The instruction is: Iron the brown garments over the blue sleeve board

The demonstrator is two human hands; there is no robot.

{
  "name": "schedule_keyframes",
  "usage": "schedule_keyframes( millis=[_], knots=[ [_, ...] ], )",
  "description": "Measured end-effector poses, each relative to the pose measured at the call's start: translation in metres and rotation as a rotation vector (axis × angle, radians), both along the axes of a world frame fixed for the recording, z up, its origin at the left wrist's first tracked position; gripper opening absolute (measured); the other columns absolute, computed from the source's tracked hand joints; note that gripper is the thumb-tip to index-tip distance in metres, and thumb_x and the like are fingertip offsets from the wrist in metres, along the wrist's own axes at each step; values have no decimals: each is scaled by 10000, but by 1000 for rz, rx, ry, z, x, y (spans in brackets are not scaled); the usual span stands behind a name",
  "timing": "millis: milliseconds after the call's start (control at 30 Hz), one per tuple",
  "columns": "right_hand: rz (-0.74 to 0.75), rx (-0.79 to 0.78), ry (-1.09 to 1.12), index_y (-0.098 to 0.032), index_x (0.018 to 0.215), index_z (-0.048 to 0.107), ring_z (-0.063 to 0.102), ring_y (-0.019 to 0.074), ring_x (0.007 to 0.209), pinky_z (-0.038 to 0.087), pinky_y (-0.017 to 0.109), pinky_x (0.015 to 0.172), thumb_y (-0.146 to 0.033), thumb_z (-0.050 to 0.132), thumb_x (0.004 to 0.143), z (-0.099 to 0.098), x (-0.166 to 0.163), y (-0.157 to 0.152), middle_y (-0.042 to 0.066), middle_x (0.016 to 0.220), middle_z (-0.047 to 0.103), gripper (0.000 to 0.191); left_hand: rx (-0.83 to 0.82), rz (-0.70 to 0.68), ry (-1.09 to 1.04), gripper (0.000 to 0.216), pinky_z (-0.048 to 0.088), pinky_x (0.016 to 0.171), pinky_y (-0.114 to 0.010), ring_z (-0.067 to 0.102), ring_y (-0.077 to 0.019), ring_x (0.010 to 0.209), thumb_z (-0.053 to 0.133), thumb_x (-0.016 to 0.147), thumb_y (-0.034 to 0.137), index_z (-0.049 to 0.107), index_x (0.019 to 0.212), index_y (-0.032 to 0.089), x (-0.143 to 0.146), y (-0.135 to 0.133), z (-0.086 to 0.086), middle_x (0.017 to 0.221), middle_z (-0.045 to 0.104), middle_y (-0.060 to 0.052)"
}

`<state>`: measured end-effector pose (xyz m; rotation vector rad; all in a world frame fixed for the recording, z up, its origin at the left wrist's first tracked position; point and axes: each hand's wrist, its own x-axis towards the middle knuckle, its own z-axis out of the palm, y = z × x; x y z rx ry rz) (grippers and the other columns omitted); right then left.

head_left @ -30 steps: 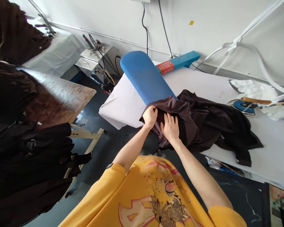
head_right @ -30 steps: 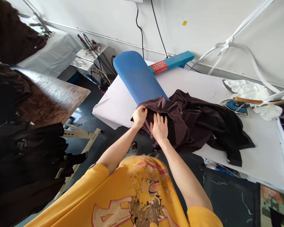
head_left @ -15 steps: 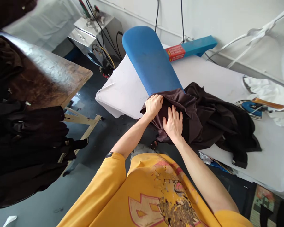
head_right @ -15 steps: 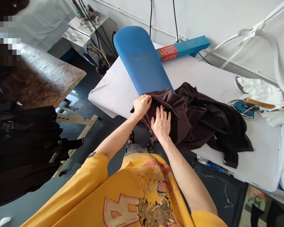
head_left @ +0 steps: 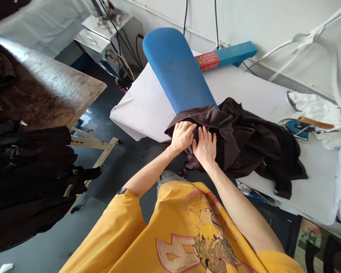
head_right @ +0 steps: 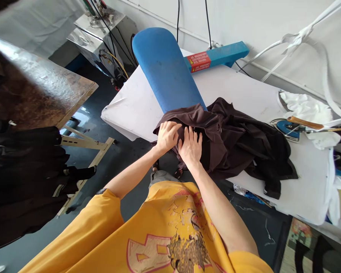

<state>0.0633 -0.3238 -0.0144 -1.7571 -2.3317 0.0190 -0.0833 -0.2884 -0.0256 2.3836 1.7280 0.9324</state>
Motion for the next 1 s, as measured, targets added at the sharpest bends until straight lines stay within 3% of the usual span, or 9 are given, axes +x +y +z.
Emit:
schedule_keyframes(
  millis=[67,133,300,500,767,867,1000],
  knots=[
    [-3,0,0,-36,1547,425,432,352,1403,237,568,1227,-334,397,1007,0,0,0,198,1598,427,618,-23,-157,26,390,458,1065,-443,625,-245,1181,433,960,133,656,1279,164,1,-7,-2,1236,697,-128],
    [-2,0,-4,-32,1541,428,429,349,1405,236,562,1230,-332,410,1002,-1,1,0,194,1602,424,617,-70,-230,59,440,397,1174,-468,576,-248,1314,453,948,135,613,1358,153,2,-8,-4,1359,658,-138],
    [10,-5,-25,-33,1540,430,419,353,1411,234,558,1229,-342,417,1003,-1,2,0,190,1620,397,620,-161,-229,186,538,268,1273,-522,416,-295,1495,472,951,191,512,1480,104,2,-2,-3,1552,512,-167],
    [7,-17,-43,-46,1550,426,417,349,1410,228,552,1233,-336,417,1005,1,2,0,178,1632,381,617,-215,-103,314,564,292,1231,-519,378,-332,1493,418,975,193,440,1528,82,3,0,16,1597,436,-187],
    [13,-15,-34,-46,1548,427,436,361,1386,229,557,1226,-332,406,1007,1,2,0,186,1623,392,612,-276,-41,342,492,455,991,-517,508,-372,1272,349,978,132,522,1437,118,6,9,27,1373,595,-199],
    [20,-16,-15,-40,1549,421,432,362,1391,227,566,1225,-326,397,1008,1,2,0,197,1619,394,612,-282,-31,313,498,458,989,-525,521,-377,1257,343,973,125,532,1433,124,5,8,26,1369,598,-204],
    [21,-4,2,-46,1549,423,442,363,1385,237,578,1219,-325,405,1003,0,2,1,196,1618,398,613,-259,-38,281,545,425,1082,-541,465,-380,1374,360,977,145,461,1511,109,1,0,20,1512,515,-208]
  ],
)
